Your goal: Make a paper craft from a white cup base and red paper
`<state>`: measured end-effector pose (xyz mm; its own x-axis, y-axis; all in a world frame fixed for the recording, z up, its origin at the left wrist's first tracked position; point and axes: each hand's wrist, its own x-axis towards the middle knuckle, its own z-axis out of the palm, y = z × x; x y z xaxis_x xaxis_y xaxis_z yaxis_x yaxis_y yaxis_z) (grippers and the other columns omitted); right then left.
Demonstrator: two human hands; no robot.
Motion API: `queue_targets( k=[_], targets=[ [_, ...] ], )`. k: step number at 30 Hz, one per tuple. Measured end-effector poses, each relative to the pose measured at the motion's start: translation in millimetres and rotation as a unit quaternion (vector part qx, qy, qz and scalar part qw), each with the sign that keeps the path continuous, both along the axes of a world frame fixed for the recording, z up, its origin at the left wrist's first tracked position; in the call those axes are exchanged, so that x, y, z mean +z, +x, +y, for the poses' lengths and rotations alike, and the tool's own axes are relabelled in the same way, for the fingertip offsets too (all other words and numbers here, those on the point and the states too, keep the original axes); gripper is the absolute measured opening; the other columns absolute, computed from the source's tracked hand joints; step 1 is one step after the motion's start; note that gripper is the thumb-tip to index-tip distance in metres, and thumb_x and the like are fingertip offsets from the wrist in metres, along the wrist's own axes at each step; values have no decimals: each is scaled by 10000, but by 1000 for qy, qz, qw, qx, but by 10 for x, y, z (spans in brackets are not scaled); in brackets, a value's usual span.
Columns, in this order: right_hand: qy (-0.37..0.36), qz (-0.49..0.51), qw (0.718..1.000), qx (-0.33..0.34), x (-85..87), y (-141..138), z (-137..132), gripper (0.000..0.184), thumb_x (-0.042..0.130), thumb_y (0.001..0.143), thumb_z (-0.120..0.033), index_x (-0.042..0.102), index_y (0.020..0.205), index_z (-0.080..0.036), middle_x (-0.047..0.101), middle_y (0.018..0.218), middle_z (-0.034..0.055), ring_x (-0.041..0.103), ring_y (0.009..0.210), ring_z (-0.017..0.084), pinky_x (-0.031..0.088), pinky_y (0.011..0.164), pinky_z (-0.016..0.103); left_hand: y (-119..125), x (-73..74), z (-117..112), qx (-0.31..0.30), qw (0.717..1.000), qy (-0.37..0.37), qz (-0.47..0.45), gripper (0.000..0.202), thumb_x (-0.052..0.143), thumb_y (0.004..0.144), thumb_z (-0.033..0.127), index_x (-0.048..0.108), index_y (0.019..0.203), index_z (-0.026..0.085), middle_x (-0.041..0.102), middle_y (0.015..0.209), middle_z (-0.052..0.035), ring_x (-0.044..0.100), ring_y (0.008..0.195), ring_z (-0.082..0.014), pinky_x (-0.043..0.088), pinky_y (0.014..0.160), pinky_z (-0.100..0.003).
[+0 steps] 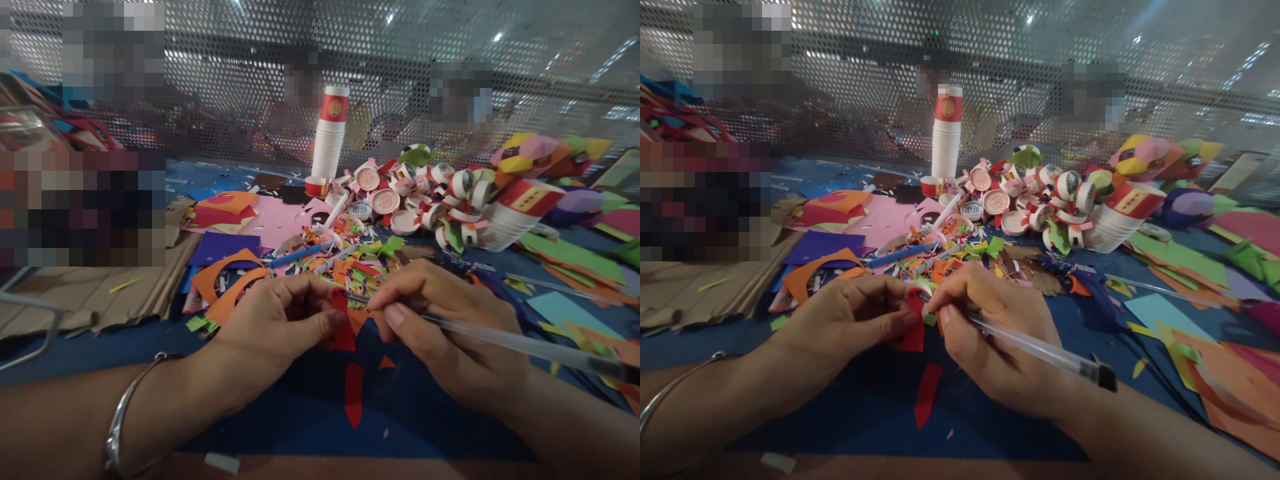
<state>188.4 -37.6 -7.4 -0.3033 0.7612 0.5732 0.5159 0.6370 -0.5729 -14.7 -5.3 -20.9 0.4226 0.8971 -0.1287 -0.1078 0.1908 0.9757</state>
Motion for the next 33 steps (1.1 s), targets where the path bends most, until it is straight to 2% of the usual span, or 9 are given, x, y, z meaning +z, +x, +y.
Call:
queue_targets(
  k=[9,17,26,33],
  targets=[
    [6,22,1000,1,-49,11,-9,127,561,946,-142,655,924,-223,650,702,-59,612,580,78,463,536,221,5,0,-10,8,1000,-12,-12,179,845,754,165,732,889,131,719,704,35,659,609,-61,547,581,-140],
    [11,-1,1000,4,-20,-10,-15,133,543,936,-150,662,906,-202,655,690,-35,628,580,102,474,531,250,11,-7,-2,-16,1000,-4,-13,139,824,782,155,721,869,122,711,703,36,655,622,-58,552,593,-138],
    [2,-2,1000,18,-29,1,-9,117,549,939,-159,655,918,-205,653,694,-24,620,567,112,478,522,263,21,60,-13,-6,1000,-27,8,117,800,789,112,722,876,102,709,688,30,647,600,-59,546,580,-140],
    [8,-9,1000,19,-17,-9,10,128,538,937,-157,651,902,-204,650,675,-24,625,566,113,470,528,263,20,33,-15,-9,1000,-22,7,144,811,784,135,731,901,108,717,686,29,650,604,-66,545,585,-147]
  ],
)
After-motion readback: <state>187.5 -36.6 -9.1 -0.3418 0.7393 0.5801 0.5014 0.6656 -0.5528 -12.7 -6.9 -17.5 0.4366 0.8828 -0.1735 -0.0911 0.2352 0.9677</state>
